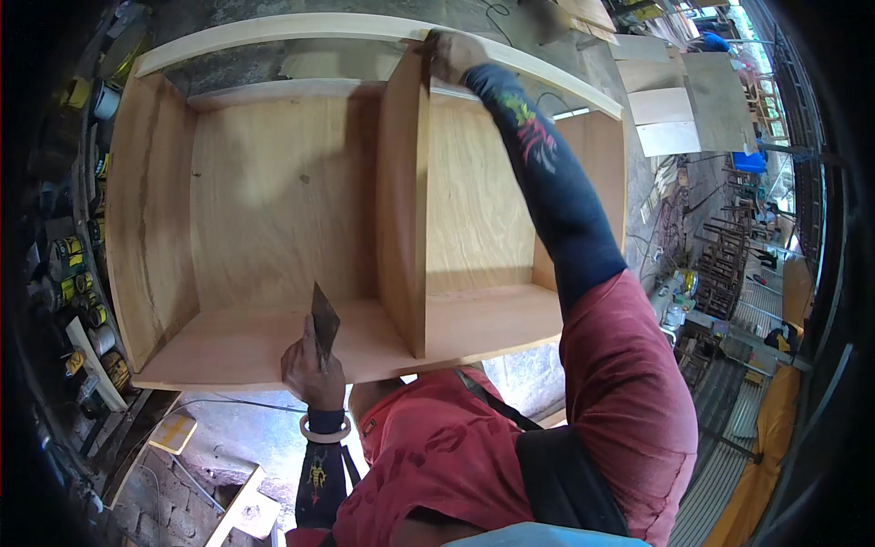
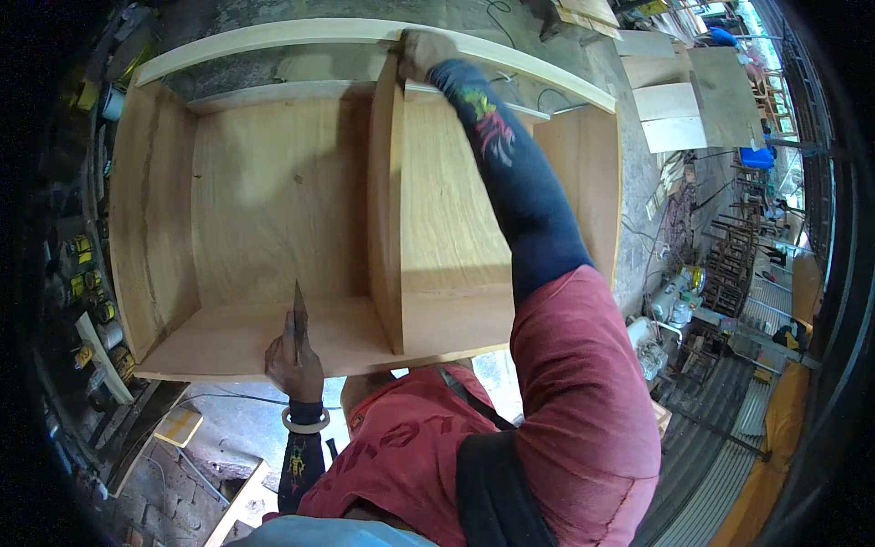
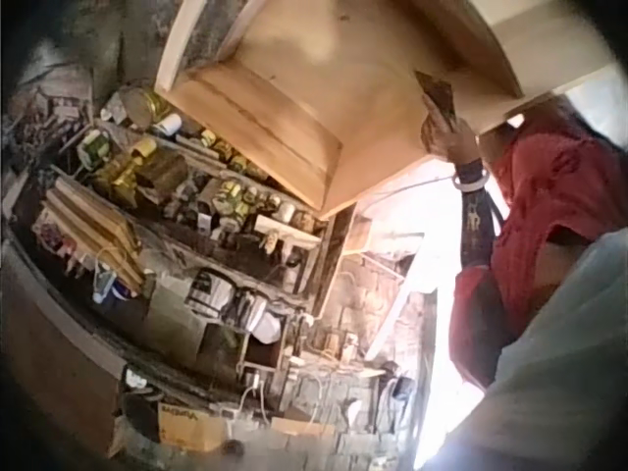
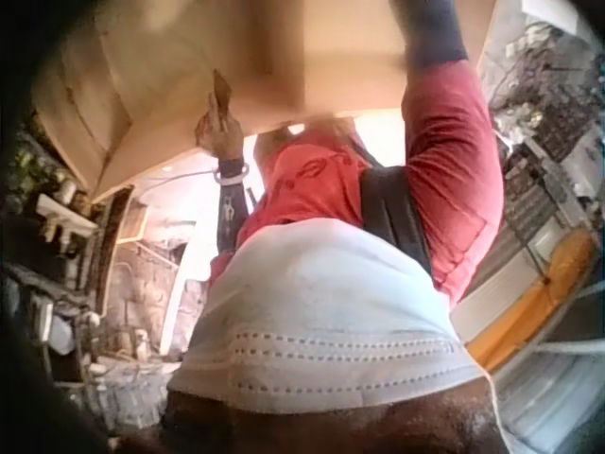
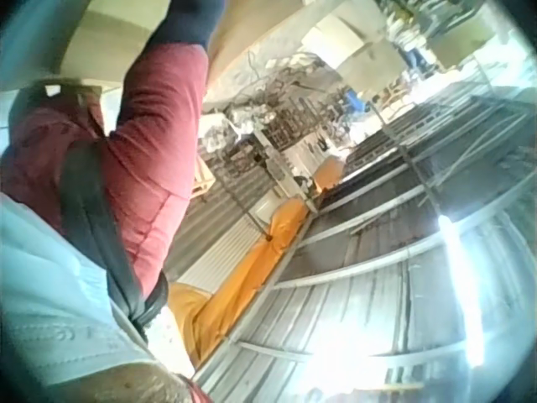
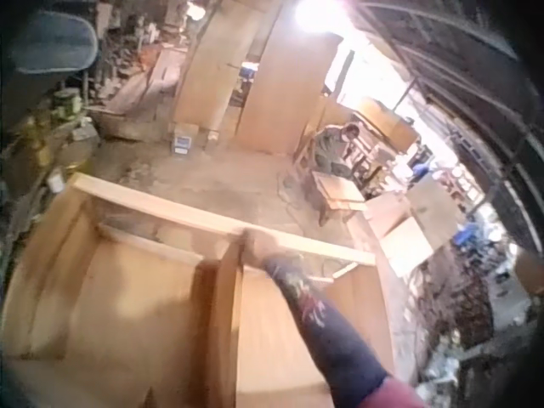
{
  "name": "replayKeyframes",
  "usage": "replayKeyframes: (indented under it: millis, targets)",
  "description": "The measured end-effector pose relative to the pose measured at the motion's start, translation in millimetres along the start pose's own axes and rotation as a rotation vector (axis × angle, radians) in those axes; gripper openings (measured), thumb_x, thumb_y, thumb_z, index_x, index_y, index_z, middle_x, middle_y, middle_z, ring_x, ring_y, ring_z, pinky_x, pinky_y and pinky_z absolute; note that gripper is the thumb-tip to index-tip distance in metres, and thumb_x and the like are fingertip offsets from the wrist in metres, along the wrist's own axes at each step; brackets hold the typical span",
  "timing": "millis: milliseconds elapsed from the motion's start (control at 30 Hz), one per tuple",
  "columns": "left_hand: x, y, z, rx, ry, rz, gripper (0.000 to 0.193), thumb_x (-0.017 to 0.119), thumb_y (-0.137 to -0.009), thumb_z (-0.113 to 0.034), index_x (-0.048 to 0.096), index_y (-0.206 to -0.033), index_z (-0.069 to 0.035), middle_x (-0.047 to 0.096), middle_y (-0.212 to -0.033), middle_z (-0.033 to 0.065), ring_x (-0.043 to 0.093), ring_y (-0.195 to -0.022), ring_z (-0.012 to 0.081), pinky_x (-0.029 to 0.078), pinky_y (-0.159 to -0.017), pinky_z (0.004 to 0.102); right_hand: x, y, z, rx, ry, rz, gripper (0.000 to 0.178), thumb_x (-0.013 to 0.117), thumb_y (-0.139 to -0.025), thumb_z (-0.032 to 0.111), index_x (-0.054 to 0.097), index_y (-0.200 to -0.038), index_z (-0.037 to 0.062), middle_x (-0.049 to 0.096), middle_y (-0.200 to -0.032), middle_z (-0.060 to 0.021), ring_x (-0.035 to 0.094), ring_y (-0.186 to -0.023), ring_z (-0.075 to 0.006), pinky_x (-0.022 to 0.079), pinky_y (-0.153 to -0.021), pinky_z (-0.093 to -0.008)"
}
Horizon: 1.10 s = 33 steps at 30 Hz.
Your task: Sanding and applying wood filler to a wooden cabinet.
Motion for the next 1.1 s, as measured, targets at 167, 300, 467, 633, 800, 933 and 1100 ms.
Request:
replayKeyframes:
  millis: [167, 300, 467, 633, 800, 933, 1100]
  targets:
    - [2, 2, 0, 0.014, -0.001, -0.003, 0.059, 0.065, -0.075, -0.001, 0.066, -0.134, -0.01, 0.073, -0.096, 0.0174, 0.068, -0.09, 0.037, 0.051, -0.086, 0.0496, -26, 115, 112, 0.006, -0.007, -0.036, 0.039, 0.069, -0.075, 0.018, 0.076, -0.113, 0.0196, 0.07, -0.105, -0.0135, 0.068, -0.095, -0.0362, 0.057, -0.082, -0.0454]
    - [1, 5, 4, -0.051, -0.033, 0.047, 0.057, 0.066, -0.078, -0.004, 0.066, -0.134, -0.011, 0.073, -0.097, 0.0169, 0.068, -0.091, 0.0358, 0.051, -0.087, 0.0486, -32, 170, 159, -0.016, -0.211, 0.044, 0.044, 0.07, -0.074, 0.011, 0.074, -0.118, 0.0135, 0.066, -0.11, -0.014, 0.065, -0.101, -0.0378, 0.055, -0.085, -0.0458]
    - [13, 1, 2, -0.035, -0.041, 0.063, 0.055, 0.067, -0.079, -0.004, 0.066, -0.133, -0.011, 0.074, -0.099, 0.0169, 0.069, -0.091, 0.0355, 0.052, -0.087, 0.0478, -58, 119, 81, 0.001, -0.333, -0.272, 0.056, 0.064, -0.078, 0.002, 0.066, -0.133, 0.013, 0.064, -0.12, -0.0164, 0.06, -0.111, -0.0403, 0.052, -0.093, -0.0423]
    - [3, 4, -3, 0.014, -0.049, -0.003, 0.055, 0.067, -0.078, -0.005, 0.066, -0.133, -0.011, 0.073, -0.096, 0.0162, 0.069, -0.088, 0.0352, 0.053, -0.084, 0.0472, -7, 181, 95, 0.027, -0.383, -0.345, 0.071, 0.057, -0.075, -0.008, 0.058, -0.143, 0.014, 0.057, -0.125, -0.022, 0.055, -0.116, -0.042, 0.048, -0.101, -0.0485]
    - [2, 7, 4, -0.014, -0.089, 0.012, 0.055, 0.066, -0.078, -0.004, 0.066, -0.133, -0.011, 0.073, -0.094, 0.016, 0.069, -0.087, 0.0354, 0.053, -0.084, 0.0473, -23, 163, 77, 0.09, -0.041, -0.248, 0.063, 0.064, -0.07, 0.0, 0.065, -0.132, 0.0125, 0.055, -0.132, -0.0193, 0.051, -0.123, -0.0427, 0.049, -0.101, -0.0491]
    - [4, 0, -7, 0.019, -0.03, -0.012, 0.055, 0.068, -0.078, -0.003, 0.067, -0.132, -0.013, 0.073, -0.092, 0.016, 0.07, -0.084, 0.0356, 0.053, -0.083, 0.0472, -10, 67, 31, 0.038, 0.09, 0.061, 0.06, 0.058, -0.076, 0.005, 0.065, -0.135, 0.0173, 0.064, -0.124, -0.0209, 0.064, -0.108, -0.0416, 0.054, -0.092, -0.0487]
    - [3, 6, 9, -0.036, -0.118, -0.016, 0.052, 0.071, -0.08, -0.007, 0.067, -0.132, -0.014, 0.074, -0.091, 0.0155, 0.07, -0.083, 0.0348, 0.053, -0.081, 0.0465, -13, 137, 108, -0.013, -0.001, 0.049, 0.041, 0.061, -0.083, 0.013, 0.073, -0.122, 0.0194, 0.07, -0.106, -0.0134, 0.066, -0.099, -0.0359, 0.056, -0.085, -0.0474]
Point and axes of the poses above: each hand's wrist, its own y-axis away from the middle knuckle, its own x-axis out of the palm, z = x × y, the point moved 10 cm from there along -y, towards the middle knuckle
